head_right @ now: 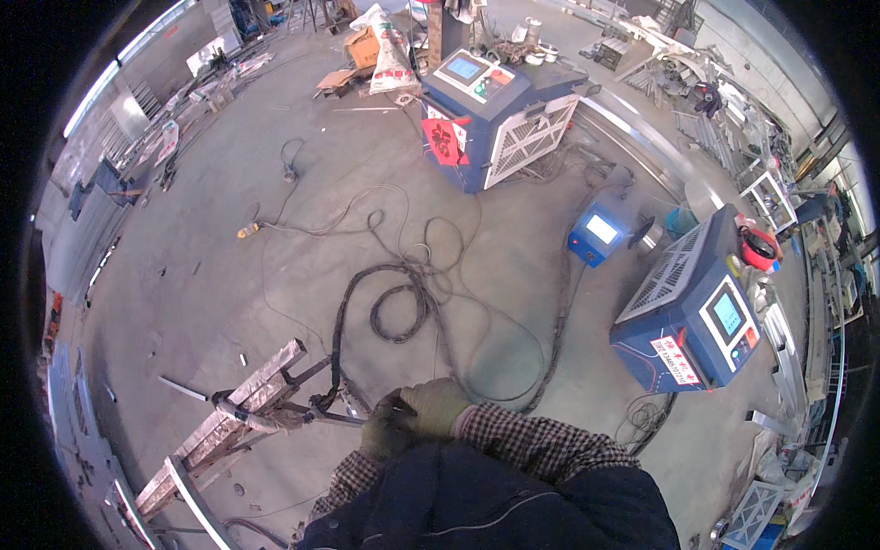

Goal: The person aligns metal frame components on a jig, then uses a handheld welding torch to weld joints. They reposition the frame and repeat welding on different sections, handling metal bars and the welding torch throughout.

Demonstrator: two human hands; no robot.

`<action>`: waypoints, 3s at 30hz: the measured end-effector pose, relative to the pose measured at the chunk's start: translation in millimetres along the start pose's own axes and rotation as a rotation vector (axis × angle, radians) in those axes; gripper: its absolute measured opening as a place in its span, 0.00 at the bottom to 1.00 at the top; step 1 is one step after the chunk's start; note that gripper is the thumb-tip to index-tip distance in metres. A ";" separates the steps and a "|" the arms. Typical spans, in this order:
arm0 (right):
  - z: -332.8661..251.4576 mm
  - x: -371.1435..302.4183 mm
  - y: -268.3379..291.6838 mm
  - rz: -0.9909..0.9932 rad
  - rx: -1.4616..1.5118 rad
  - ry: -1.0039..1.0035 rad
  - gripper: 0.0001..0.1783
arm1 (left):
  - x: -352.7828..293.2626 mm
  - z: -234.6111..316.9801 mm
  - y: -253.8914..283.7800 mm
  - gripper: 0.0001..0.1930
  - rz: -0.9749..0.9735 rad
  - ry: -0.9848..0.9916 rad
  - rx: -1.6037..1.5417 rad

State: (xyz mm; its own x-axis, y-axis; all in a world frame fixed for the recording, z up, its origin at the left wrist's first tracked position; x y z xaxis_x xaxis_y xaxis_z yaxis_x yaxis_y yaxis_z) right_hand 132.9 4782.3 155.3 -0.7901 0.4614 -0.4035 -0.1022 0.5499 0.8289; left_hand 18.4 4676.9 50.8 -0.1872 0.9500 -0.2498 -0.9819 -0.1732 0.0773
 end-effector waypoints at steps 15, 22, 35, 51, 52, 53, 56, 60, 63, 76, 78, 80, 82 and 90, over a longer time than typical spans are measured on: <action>157.6 158.5 101.1 0.112 -0.089 -0.159 0.17 | 289.5 83.9 -6.5 0.25 -0.303 0.152 0.163; 211.3 224.5 161.9 0.174 0.149 -0.222 0.16 | 395.1 97.0 15.4 0.25 -0.338 0.153 -0.151; 607.2 402.1 272.5 0.750 1.328 -0.762 0.17 | 618.4 53.5 132.6 0.26 0.013 0.376 -0.772; 1004.4 482.4 594.0 0.610 -0.311 -1.029 0.28 | 701.3 -88.0 306.5 0.19 -0.015 0.799 0.452; 1017.7 495.3 590.1 0.565 -0.421 -0.939 0.27 | 709.9 -94.6 304.0 0.20 0.155 0.881 0.235; 1028.2 505.9 586.7 0.515 -0.547 -0.837 0.26 | 725.7 -96.4 304.7 0.20 0.260 0.922 0.098; 1029.1 523.6 587.6 0.561 -0.866 -0.718 0.23 | 794.4 -78.8 316.4 0.21 0.545 1.003 -0.352; 960.2 612.9 602.8 1.003 -0.421 -0.955 0.23 | 891.0 -29.0 366.8 0.22 0.561 0.870 -0.418; 868.2 744.7 565.6 0.905 -0.078 -0.749 0.23 | 957.7 2.6 417.4 0.23 0.522 0.818 -0.348; 744.4 1093.8 445.1 -0.550 0.345 -0.591 0.25 | 1141.6 15.6 601.3 0.21 0.709 0.792 -0.630; 752.9 1164.0 480.7 -0.548 0.298 -0.571 0.26 | 1160.5 18.3 640.5 0.20 0.701 0.880 -0.716; 765.3 1255.8 542.4 -0.448 0.293 -0.538 0.26 | 1174.5 30.2 679.7 0.20 0.747 0.840 -0.673; 767.6 1365.3 622.7 -0.220 0.541 -0.494 0.29 | 1189.9 42.3 721.3 0.20 0.830 0.794 -0.680; 626.3 1746.0 873.8 0.182 0.739 -0.118 0.20 | 1224.3 21.0 808.3 0.19 0.979 0.913 -0.804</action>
State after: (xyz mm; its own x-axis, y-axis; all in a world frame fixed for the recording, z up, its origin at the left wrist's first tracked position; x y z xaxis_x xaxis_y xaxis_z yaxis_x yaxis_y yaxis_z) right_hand -957.4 6504.5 -67.5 -0.6818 0.6376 -0.3587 0.4862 0.7612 0.4291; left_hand -1003.8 5705.5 -172.3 -0.4008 -0.0335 -0.9155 -0.1735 -0.9785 0.1118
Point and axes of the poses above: each hand's wrist, its own x-axis towards the middle knuckle, its own y-axis out of the back of the hand, z = x × y, the point moved 6 cm from there along x, towards the middle knuckle, and after that the axes turned 9 degrees about -x, right-handed, at the moved point
